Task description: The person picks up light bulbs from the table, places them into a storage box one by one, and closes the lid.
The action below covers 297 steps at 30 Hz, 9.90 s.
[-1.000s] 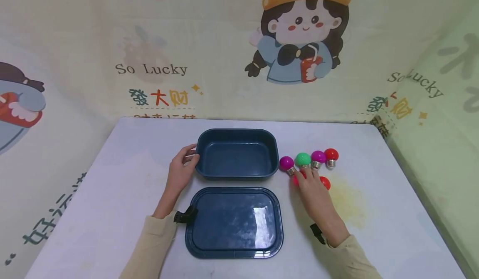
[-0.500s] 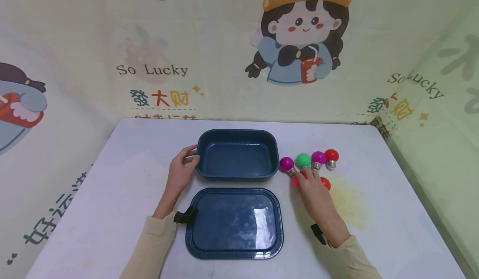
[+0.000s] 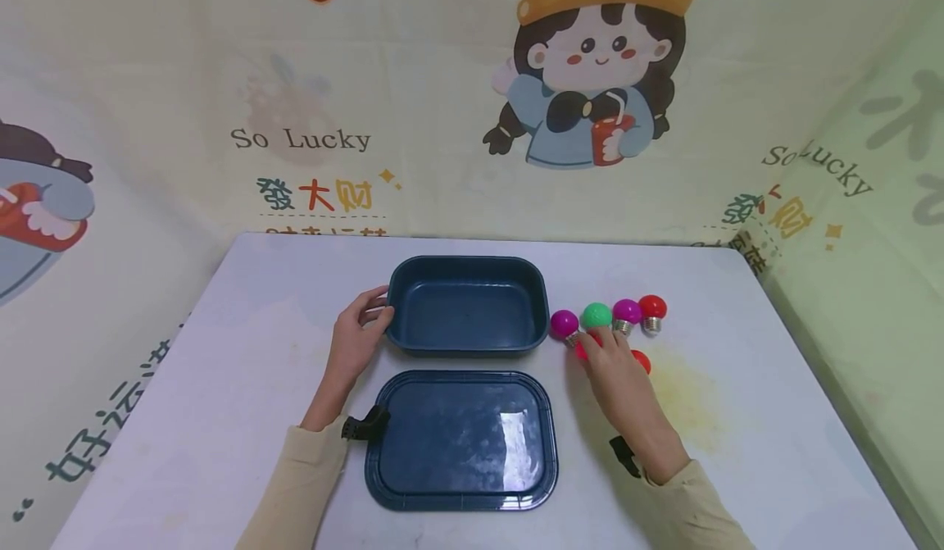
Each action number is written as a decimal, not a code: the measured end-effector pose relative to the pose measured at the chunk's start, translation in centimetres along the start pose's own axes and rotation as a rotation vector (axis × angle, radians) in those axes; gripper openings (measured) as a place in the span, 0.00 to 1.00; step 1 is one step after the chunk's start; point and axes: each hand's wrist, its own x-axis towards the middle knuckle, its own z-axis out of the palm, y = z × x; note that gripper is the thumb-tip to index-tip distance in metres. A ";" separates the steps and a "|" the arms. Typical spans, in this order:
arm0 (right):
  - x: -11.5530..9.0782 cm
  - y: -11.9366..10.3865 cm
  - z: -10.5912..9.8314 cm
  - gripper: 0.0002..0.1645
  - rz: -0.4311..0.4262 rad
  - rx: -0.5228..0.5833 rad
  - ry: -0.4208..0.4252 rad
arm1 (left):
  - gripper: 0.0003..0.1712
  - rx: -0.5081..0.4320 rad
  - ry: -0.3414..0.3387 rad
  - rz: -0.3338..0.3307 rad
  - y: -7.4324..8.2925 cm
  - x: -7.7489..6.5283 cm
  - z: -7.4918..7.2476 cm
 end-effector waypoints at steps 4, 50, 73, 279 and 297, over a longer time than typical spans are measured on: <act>0.1 -0.2 -0.3 0.35 0.005 0.017 0.013 | 0.23 -0.014 -0.003 0.003 0.1 -0.1 -0.1; 3.8 -3.5 -2.1 0.33 -0.079 0.124 0.098 | 0.24 -0.030 -0.027 0.002 -0.4 -0.2 0.0; 5.8 -4.7 -1.0 0.32 -0.113 0.158 0.109 | 0.24 -0.043 -0.024 -0.014 -0.8 -0.2 -0.2; 5.4 1.2 0.8 0.30 -0.105 0.112 -0.024 | 0.25 -0.053 -0.037 -0.039 3.7 -1.7 -0.8; 5.8 0.5 -1.1 0.30 -0.119 0.155 0.017 | 0.25 -0.084 -0.021 -0.028 0.0 -0.3 -0.3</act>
